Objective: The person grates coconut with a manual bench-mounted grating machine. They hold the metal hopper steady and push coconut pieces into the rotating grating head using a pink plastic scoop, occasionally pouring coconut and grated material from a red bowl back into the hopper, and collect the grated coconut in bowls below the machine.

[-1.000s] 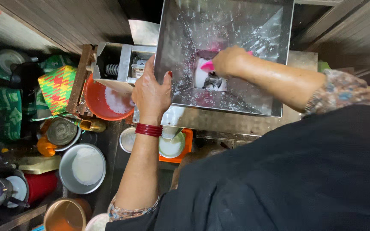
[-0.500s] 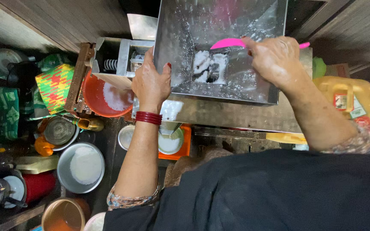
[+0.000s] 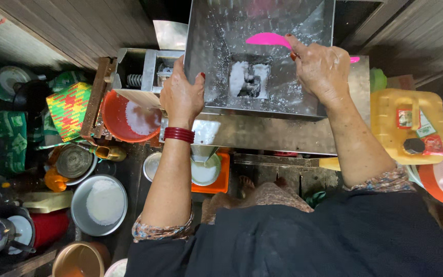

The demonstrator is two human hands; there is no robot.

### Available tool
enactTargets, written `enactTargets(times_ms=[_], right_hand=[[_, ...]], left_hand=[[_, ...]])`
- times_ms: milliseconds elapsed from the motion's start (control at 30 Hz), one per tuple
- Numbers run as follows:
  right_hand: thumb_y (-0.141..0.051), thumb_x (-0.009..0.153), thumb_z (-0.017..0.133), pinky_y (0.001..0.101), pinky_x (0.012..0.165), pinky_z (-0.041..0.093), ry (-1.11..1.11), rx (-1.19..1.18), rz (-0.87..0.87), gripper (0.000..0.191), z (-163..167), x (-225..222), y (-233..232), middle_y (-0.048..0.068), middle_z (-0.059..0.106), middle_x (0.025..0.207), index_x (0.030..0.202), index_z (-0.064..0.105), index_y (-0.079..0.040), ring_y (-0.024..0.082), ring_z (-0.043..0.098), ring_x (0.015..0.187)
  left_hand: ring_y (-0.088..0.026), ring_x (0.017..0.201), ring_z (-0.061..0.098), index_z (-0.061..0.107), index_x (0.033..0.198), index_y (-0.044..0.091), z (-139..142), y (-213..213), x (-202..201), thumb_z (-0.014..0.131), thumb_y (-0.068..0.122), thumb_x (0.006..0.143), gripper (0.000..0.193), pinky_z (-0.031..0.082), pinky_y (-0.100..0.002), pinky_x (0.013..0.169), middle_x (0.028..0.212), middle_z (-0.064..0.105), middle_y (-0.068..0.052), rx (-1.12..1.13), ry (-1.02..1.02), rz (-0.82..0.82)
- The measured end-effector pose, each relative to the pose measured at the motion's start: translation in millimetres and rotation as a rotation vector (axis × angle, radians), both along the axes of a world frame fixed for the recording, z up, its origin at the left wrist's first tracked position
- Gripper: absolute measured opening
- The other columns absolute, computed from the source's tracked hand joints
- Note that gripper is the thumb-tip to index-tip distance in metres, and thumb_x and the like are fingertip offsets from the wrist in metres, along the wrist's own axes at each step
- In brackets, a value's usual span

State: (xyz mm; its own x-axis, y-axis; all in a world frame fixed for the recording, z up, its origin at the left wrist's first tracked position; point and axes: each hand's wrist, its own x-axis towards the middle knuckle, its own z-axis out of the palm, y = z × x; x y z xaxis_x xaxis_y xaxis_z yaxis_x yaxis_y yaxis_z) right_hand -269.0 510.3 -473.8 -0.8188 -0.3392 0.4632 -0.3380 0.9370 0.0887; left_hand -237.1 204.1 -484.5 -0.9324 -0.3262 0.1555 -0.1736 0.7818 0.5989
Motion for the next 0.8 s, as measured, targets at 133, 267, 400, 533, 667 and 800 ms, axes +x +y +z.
enactTargets(times_ms=[133, 267, 400, 533, 667, 800], right_hand=[[-0.023, 0.102, 0.066, 0.0437, 0.058, 0.051, 0.016, -0.095, -0.015, 0.036, 3.4, 2.8, -1.9, 0.012, 0.072, 0.079, 0.138, 0.07, -0.029, 0.033, 0.069, 0.068], [-0.024, 0.104, 0.066, 0.0441, 0.056, 0.051, 0.004, -0.14, -0.011, 0.035, 5.0, 3.0, -1.4, 0.011, 0.072, 0.08, 0.138, 0.07, -0.027, 0.034, 0.069, 0.069], [-0.026, 0.102, 0.066, 0.0437, 0.056, 0.05, 0.021, -0.157, -0.008, 0.034, 5.9, 2.1, -1.8, 0.011, 0.072, 0.078, 0.136, 0.07, -0.027, 0.033, 0.069, 0.067], [-0.02, 0.104, 0.064, 0.0433, 0.058, 0.051, -0.032, -0.202, -0.014, 0.035, 6.9, 2.3, -2.4, 0.011, 0.072, 0.08, 0.137, 0.071, -0.029, 0.033, 0.07, 0.068], [-0.022, 0.104, 0.064, 0.0434, 0.057, 0.05, -0.027, -0.173, -0.014, 0.034, 7.6, 1.1, -1.6, 0.011, 0.072, 0.079, 0.137, 0.071, -0.025, 0.033, 0.069, 0.067], [-0.024, 0.103, 0.065, 0.0435, 0.055, 0.05, -0.022, -0.148, -0.03, 0.035, 7.1, -1.0, -0.3, 0.012, 0.072, 0.077, 0.138, 0.07, -0.025, 0.033, 0.069, 0.065]], left_hand=[[-0.041, 0.095, 0.071, 0.057, 0.139, 0.023, -1.2, 0.5, -0.4, 0.075, 0.037, 0.086, 0.058, 0.053, -0.053, 0.082, 0.101, 0.075, -0.019, -0.013, -0.004, 0.009], [-0.042, 0.095, 0.071, 0.057, 0.139, 0.023, -1.5, 1.0, -0.6, 0.075, 0.037, 0.085, 0.059, 0.053, -0.052, 0.083, 0.102, 0.075, -0.018, -0.006, 0.002, 0.012], [-0.042, 0.096, 0.071, 0.057, 0.139, 0.022, 0.3, 1.1, -0.9, 0.076, 0.037, 0.085, 0.058, 0.053, -0.053, 0.083, 0.102, 0.075, -0.019, -0.016, 0.013, 0.012], [-0.039, 0.095, 0.073, 0.055, 0.141, 0.022, 4.0, 2.4, -0.7, 0.074, 0.036, 0.086, 0.06, 0.054, -0.05, 0.084, 0.101, 0.076, -0.017, 0.033, -0.041, 0.014], [-0.039, 0.095, 0.072, 0.056, 0.141, 0.022, 7.0, 3.6, 0.6, 0.075, 0.036, 0.086, 0.059, 0.054, -0.05, 0.083, 0.102, 0.076, -0.016, 0.033, -0.032, 0.009], [-0.04, 0.095, 0.071, 0.057, 0.14, 0.023, 7.5, 3.6, 0.9, 0.076, 0.037, 0.086, 0.059, 0.054, -0.051, 0.082, 0.103, 0.075, -0.017, 0.021, -0.028, 0.018]])
